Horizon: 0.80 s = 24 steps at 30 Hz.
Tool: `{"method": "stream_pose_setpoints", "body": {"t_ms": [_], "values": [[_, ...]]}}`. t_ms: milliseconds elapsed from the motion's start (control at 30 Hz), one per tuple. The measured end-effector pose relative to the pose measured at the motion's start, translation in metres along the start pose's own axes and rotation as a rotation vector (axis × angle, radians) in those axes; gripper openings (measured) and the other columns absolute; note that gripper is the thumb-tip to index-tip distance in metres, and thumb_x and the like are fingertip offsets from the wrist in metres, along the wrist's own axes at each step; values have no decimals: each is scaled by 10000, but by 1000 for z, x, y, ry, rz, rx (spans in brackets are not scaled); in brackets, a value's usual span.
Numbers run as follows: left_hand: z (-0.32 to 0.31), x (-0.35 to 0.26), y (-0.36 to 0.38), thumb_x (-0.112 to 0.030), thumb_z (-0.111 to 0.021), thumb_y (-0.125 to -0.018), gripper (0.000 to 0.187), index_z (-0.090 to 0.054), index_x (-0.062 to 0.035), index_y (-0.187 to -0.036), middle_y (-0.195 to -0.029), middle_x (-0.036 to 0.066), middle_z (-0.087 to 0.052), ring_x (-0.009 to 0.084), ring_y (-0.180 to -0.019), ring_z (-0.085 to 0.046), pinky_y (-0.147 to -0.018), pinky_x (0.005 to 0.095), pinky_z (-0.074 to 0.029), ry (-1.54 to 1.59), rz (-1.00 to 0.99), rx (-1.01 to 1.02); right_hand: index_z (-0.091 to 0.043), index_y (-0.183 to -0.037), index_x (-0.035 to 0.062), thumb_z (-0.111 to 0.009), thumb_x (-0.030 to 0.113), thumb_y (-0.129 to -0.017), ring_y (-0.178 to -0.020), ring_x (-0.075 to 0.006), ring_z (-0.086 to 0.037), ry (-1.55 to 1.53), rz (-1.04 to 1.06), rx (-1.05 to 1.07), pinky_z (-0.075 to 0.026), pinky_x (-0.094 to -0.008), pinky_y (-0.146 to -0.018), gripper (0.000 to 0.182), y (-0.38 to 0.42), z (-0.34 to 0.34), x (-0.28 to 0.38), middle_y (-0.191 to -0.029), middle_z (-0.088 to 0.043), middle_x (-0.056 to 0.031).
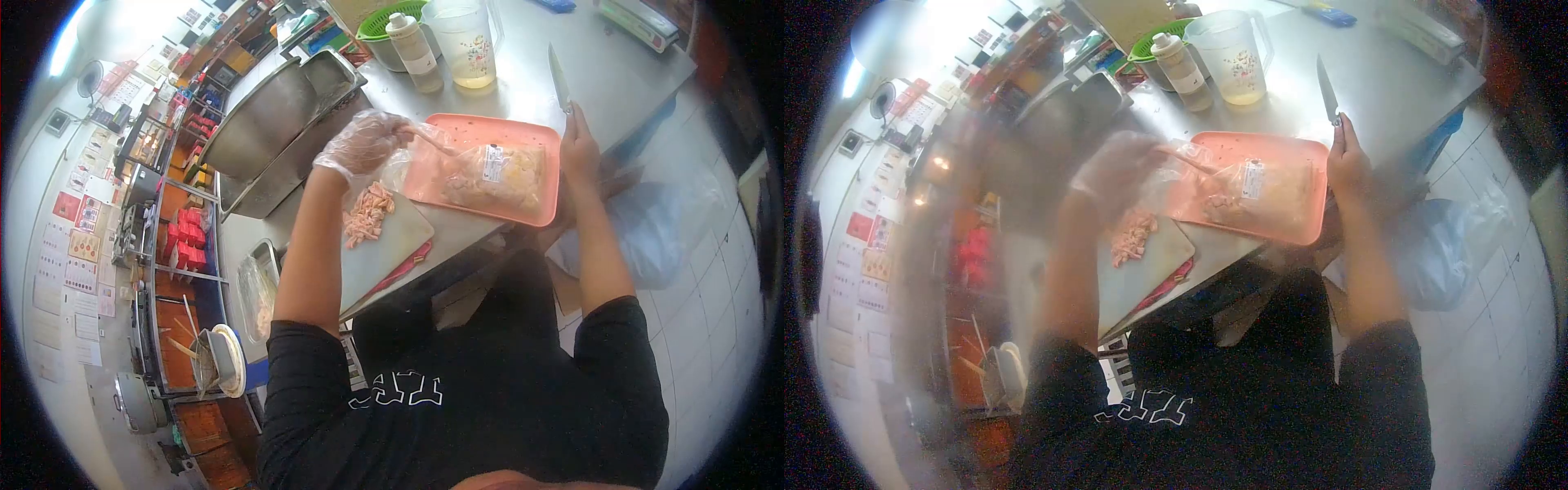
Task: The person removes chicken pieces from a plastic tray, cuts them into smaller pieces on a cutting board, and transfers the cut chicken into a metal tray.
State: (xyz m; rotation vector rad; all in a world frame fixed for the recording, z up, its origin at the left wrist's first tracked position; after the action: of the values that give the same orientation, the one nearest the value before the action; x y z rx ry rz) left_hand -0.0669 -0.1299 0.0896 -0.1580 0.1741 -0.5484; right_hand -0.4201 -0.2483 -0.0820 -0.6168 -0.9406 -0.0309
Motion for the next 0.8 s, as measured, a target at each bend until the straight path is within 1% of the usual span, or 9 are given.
{"method": "stream_pose_setpoints", "body": {"t_ms": [67,100,167,300,400,467,500,633,800], "values": [[26,-22,15,-204,-663,-948,218,-738,-36,-1065,-1009,150,-733,365,-991,-665,-905,445,-516,-460,-227,-148,-562,-1452,202,-422,399,-1089,-1111,-421,-663,-2,-17,26,-539,-476,-924,436,0,3,3,-1248,-691,-179],[40,-35,22,-204,-663,-948,218,-738,-36,-1065,-1009,150,-733,365,-991,-665,-905,445,-516,-460,-221,-148,-554,-1464,187,-407,403,-1091,-1165,-412,-643,-4,-38,53,-518,-463,-964,455,1,3,5,-1303,-670,-175],[73,-49,35,-235,-665,-955,224,-741,-42,-1040,-984,146,-726,351,-987,-655,-906,444,-503,-103,-5,-306,-554,-1465,188,-407,401,-1091,-1160,-413,-645,-9,-24,46,-519,-461,-961,455,0,3,6,-1298,-672,-177],[103,-17,62,-227,-662,-956,221,-744,-38,-1034,-965,157,-726,350,-931,-672,-866,445,-515,-217,91,-326,-545,-1477,193,-406,404,-1089,-1207,-417,-622,60,22,47,-498,-457,-1009,463,-4,-4,-17,-1343,-651,-179],[126,-8,91,-244,-671,-969,229,-750,-38,-1030,-891,122,-727,267,-809,-682,-762,378,-526,-135,94,-429,-542,-1483,184,-388,420,-1091,-1276,-411,-583,34,106,-5,-462,-465,-1066,483,-1,-6,-10,-1414,-609,-173],[141,-10,114,-270,-680,-983,254,-752,-29,-1020,-823,58,-708,148,-728,-631,-679,295,-491,303,400,-539,-532,-1489,170,-381,435,-1091,-1298,-410,-568,86,-90,88,-455,-471,-1075,502,-1,-6,-10,-1440,-589,-173],[148,-16,123,-293,-694,-987,281,-750,-19,-1012,-808,4,-679,74,-745,-573,-664,242,-451,405,387,-546,-516,-1501,169,-382,445,-1089,-1303,-415,-563,41,-128,118,-457,-475,-1076,514,0,-7,-8,-1451,-581,-170],[155,-8,156,-278,-678,-992,266,-743,-21,-977,-791,-17,-671,67,-711,-565,-635,243,-445,294,405,-493,-528,-1489,193,-438,454,-1074,-1199,-403,-641,114,-34,41,-510,-441,-1008,499,0,-7,-12,-1335,-662,-176],[156,-8,197,-275,-666,-990,264,-753,-29,-951,-783,-10,-688,61,-691,-567,-602,245,-437,144,508,-511,-543,-1478,189,-426,441,-1078,-1251,-390,-610,104,42,21,-502,-433,-1016,487,-1,-11,-13,-1370,-643,-152]]}}
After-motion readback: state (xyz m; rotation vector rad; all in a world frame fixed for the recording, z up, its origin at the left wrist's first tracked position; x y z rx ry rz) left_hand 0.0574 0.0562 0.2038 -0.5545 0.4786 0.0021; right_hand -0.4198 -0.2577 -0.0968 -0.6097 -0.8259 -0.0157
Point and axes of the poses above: each hand's wrist, its own y-axis away from the middle knuckle, its own z-axis out of the back of the hand, x = y × z, the point moved 4 cm from there along -y, towards the middle knuckle
